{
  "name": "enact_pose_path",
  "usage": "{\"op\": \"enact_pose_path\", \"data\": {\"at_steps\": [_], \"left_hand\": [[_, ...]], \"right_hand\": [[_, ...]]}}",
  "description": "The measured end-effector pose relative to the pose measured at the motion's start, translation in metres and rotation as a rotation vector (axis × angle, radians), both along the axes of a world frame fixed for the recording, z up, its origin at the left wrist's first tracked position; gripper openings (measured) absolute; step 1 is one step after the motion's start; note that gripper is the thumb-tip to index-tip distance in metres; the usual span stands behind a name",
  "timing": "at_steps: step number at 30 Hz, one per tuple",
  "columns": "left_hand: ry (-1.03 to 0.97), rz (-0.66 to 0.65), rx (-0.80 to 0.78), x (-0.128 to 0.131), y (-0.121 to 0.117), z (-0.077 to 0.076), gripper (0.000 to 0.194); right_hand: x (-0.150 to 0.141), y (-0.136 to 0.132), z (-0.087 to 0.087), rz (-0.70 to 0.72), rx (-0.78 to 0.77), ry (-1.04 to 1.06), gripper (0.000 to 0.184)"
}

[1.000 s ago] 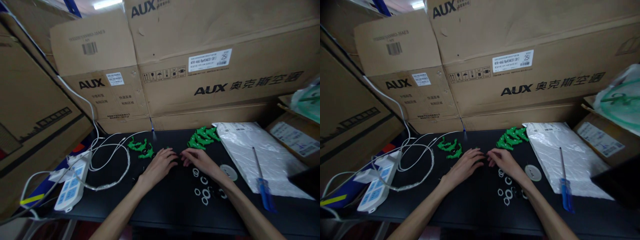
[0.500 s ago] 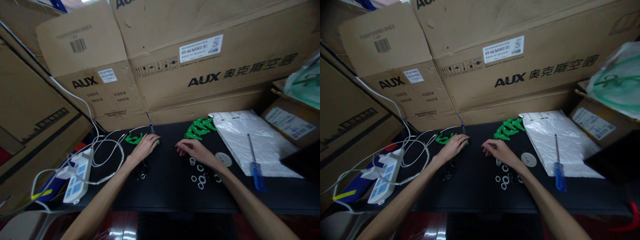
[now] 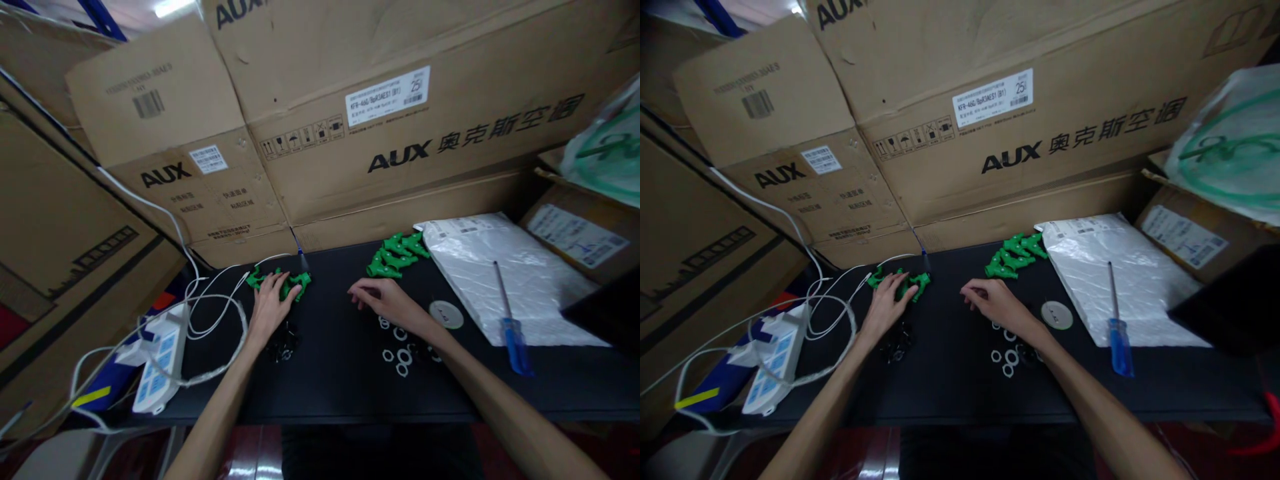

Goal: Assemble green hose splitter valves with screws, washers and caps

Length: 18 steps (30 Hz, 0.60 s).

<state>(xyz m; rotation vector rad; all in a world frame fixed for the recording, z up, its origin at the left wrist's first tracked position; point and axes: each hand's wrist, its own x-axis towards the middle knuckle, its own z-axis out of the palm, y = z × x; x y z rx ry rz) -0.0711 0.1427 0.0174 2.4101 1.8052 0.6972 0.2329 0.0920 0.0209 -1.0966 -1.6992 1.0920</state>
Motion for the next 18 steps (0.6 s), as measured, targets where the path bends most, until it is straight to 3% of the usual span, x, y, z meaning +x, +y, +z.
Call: {"op": "enact_pose_path", "data": {"at_steps": [3,7,15,18], "left_hand": [[0.013,-0.03,-0.027,0.006,-0.012,-0.008,0.056],[0.038,-0.093,-0.049,0.019,-0.019,-0.007,0.056],[0.109,-0.121,-0.044,0.025,-0.004,-0.005,0.04],[0.122,-0.121,-0.026,0.022,-0.002,-0.001,0.043]], "right_hand": [[-0.002,-0.001,0.001,0.01,0.015,-0.03,0.032],[-0.003,-0.002,0.002,0.014,0.023,-0.065,0.032],[-0.003,-0.003,0.002,0.012,0.055,-0.094,0.033],[-0.002,-0.002,0.001,0.013,0.078,-0.115,0.033]]}}
